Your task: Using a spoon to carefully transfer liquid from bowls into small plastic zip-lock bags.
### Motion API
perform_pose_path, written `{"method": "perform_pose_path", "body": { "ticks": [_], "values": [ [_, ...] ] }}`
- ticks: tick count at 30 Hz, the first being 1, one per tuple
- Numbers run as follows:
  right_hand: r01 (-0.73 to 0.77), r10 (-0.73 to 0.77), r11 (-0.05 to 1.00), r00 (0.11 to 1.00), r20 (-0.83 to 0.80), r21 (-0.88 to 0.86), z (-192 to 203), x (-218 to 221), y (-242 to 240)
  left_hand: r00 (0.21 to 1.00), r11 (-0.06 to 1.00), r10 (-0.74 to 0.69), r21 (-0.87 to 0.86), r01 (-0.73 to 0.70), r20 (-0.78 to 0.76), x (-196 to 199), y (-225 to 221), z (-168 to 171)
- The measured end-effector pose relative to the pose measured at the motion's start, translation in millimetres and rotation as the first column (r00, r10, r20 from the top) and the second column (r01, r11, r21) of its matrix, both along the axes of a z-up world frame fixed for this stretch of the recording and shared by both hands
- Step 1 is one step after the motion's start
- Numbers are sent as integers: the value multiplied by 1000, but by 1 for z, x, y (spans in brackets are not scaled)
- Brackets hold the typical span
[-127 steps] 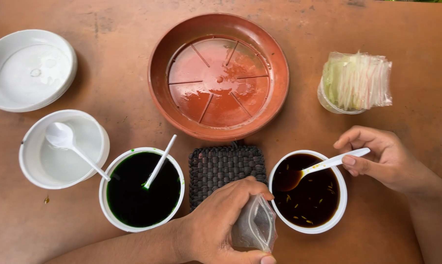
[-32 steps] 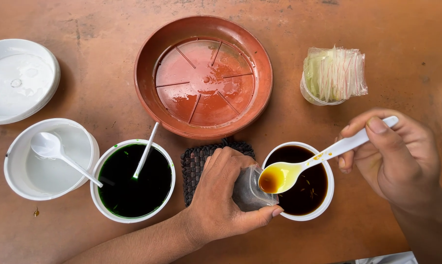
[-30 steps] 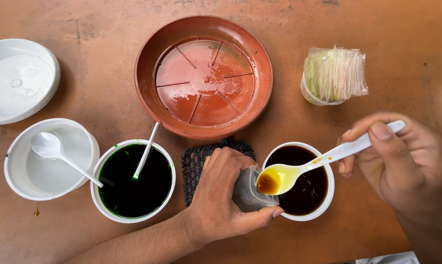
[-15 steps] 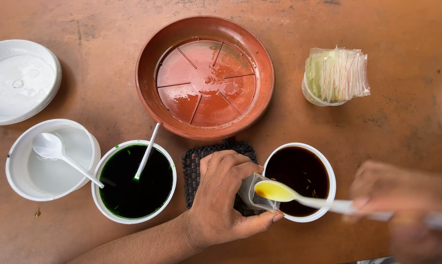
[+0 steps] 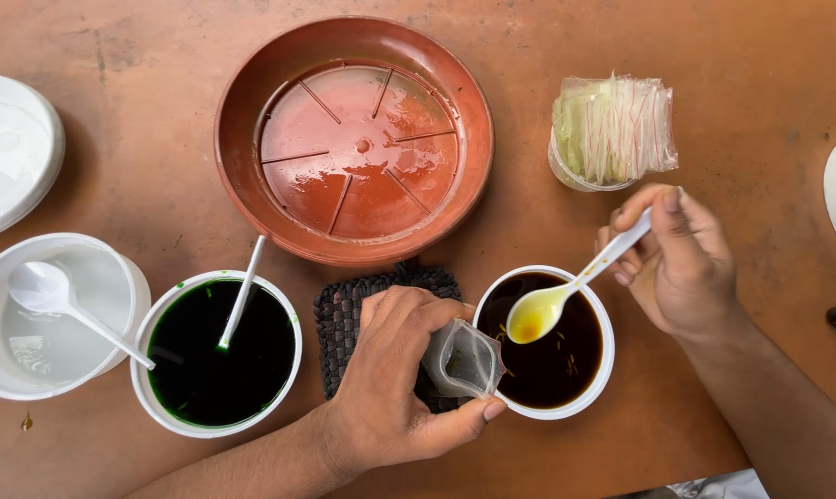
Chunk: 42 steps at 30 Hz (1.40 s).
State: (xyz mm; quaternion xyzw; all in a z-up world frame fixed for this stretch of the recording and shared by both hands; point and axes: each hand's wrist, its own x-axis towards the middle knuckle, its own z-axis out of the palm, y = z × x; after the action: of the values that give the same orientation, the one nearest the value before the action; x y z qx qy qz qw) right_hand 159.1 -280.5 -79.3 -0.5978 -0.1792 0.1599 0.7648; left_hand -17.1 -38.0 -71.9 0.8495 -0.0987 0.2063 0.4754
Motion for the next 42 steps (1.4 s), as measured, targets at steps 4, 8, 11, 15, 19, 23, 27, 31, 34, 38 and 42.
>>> {"method": "perform_pose_path", "body": {
  "ticks": [4,8,11,15,19,23,27,31,34,38,42],
  "values": [
    [136,-138,986,990,-12,-98,-4,1,2,1000,1000,2,-1,-2,-6,1,0,-1],
    [194,-194,977,981,16,-87,-5,3,1,1000,1000,3,4,-3,-30,1,-1,-2],
    [164,-161,983,986,41,-88,-6,2,2,999,1000,6,2,-6,-32,1,-1,-2],
    [125,-123,986,992,30,-112,-4,1,4,999,1000,-1,5,2,-38,1,0,-2],
    [101,-96,988,994,47,-117,-8,3,5,999,1000,-5,11,5,-46,1,0,-2],
    [88,-83,987,996,36,-136,-9,5,5,999,1000,-7,9,7,-52,1,0,-2],
    [99,-95,984,995,35,-146,-13,7,4,998,1000,-8,11,9,-58,1,0,-3],
    [76,-79,982,997,-15,-172,-12,7,5,998,1000,-6,12,6,-60,1,-1,-3],
    [72,-77,981,997,-17,-181,-11,7,4,998,1000,-6,12,7,-69,1,0,-3],
    [67,-72,982,997,-22,-175,-11,8,3,997,1000,-13,19,15,-74,1,0,-5],
    [67,-71,982,997,-19,-175,-12,8,3,997,1000,-10,8,10,-71,1,0,-3]
  ]
}}
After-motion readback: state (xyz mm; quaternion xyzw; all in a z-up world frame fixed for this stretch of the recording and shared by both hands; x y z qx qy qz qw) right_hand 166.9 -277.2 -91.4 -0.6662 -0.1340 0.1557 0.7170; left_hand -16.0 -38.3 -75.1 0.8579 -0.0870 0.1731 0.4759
